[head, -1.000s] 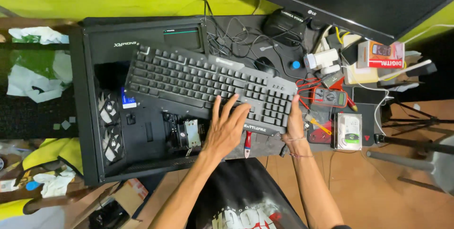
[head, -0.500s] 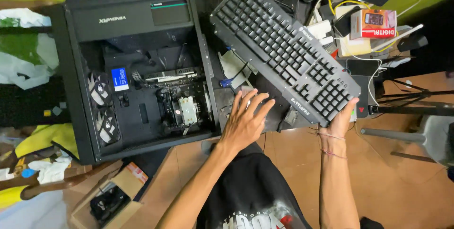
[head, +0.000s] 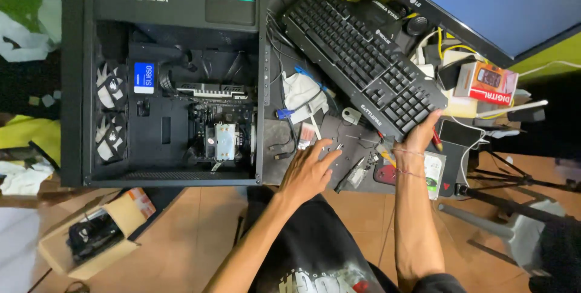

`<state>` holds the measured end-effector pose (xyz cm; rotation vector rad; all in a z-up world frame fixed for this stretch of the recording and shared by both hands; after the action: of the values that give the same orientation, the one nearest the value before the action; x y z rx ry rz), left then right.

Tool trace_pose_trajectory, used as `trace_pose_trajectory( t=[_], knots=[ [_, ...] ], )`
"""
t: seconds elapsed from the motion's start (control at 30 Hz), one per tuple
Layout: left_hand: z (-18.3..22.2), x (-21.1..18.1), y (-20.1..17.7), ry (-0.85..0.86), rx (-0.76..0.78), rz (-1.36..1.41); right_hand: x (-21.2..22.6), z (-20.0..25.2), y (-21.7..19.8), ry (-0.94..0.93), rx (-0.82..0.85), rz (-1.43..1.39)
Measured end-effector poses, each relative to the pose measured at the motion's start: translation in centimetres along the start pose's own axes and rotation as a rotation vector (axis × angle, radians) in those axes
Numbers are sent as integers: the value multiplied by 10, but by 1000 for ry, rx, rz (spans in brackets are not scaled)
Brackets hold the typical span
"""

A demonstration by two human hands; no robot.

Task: Connecting internal cables, cleaning the glass side panel, and reattaching it to the PC case

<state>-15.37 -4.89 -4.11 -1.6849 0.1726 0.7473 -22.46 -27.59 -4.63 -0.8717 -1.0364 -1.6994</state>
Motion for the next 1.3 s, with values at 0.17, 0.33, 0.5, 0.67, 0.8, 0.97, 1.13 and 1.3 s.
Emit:
trace_pose_trajectory(
  t=[0.17,0.33,0.5,0.67,0.8,0.97,1.13,1.3],
  knots=[
    [-6,14,8,-116,-1,-9,-39,-47,5,64,34,-6],
    [-10,22,17,-179,32,-23,-32,-41,28,64,72,96],
    [-19,20,29,-225,67,7,-21,-67,44,87,128,239],
    [-27,12,36,-223,91,10,-28,-140,14,72,271,587],
    [-28,12,44,-228,105,0,-51,-192,-18,53,381,798],
    [-24,14,60,-236,106,-36,-70,-213,-32,3,388,774],
    [-21,15,67,-258,55,-3,-55,-159,-23,-197,273,919],
    [-26,7,57,-252,-242,45,-14,-41,9,-661,612,677]
  ],
)
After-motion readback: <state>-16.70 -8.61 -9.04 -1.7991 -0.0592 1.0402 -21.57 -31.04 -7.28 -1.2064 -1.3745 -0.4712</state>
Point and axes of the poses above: each hand's wrist, its own z-axis away from the middle knuckle, its own y-axis out of the palm, x = y × z, the point moved 1 cm from there along -z, towards the middle knuckle, and after that the axes turned 13 degrees about -z, right-handed, at the moved point
